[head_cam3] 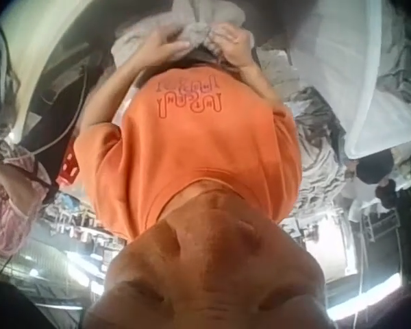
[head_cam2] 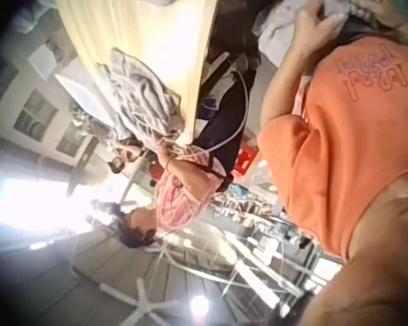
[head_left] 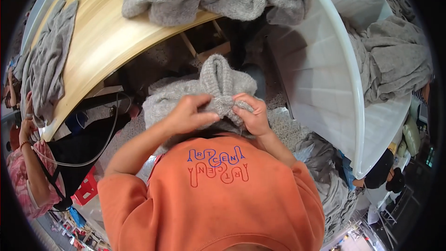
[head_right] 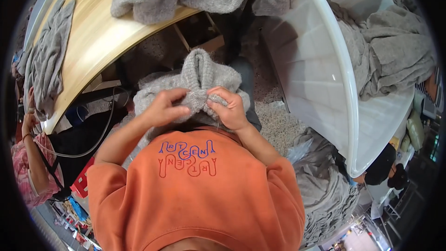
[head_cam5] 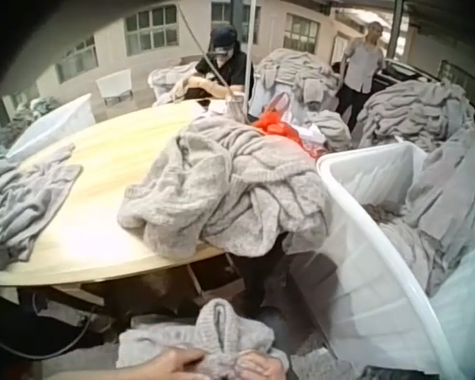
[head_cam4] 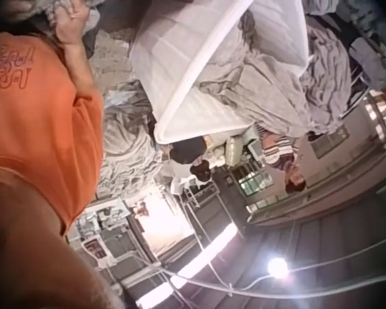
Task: Inspect grey garments for quality and defects on a factory floor.
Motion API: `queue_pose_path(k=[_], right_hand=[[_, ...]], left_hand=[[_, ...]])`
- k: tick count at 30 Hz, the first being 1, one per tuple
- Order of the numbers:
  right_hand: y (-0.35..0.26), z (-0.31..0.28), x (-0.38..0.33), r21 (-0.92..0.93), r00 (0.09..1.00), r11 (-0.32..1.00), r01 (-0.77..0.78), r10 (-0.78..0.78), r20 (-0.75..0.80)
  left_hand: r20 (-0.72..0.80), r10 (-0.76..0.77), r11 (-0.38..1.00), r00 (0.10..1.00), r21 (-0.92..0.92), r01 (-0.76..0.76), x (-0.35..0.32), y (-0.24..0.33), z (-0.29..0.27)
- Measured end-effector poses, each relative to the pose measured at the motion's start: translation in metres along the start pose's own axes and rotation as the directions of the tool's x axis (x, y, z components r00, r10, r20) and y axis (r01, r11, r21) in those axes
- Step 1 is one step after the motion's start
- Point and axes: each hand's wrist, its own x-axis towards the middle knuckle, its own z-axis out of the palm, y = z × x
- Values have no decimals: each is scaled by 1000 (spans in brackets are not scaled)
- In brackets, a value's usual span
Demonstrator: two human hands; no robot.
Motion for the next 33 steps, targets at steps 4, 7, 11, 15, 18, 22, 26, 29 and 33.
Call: queue_pose_path(k=[4,7,11,15,18,22,26,29,33], right_hand=[[-10,17,9,-66,994,998,0,7,105],[-16,24,11,-12,980,994,-112,113,165],[-11,29,9,-401,952,871,284,-209,222],[-2,33,8,-332,1000,943,20,-21,2],[-6,31,6,-281,995,956,86,-69,73],[-11,33,4,-120,997,992,-41,49,65],[-13,37,8,-9,983,985,-173,173,63],[-16,32,12,-39,969,985,-166,170,177],[-18,33,10,-215,971,962,168,-124,203]], left_hand=[[-107,-218,941,970,-288,180,-17,5,20],[-156,-210,944,965,-290,158,-19,13,20],[-48,-235,925,971,-317,208,-23,11,25],[17,-388,863,922,-345,370,-24,3,28],[-305,-161,950,939,-306,63,-18,2,30],[-73,-305,918,949,-286,273,-21,5,22],[-73,-311,857,948,-453,247,-22,6,21],[-189,-297,754,936,-648,108,-20,5,24],[-141,-255,887,957,-427,173,-26,3,25]])
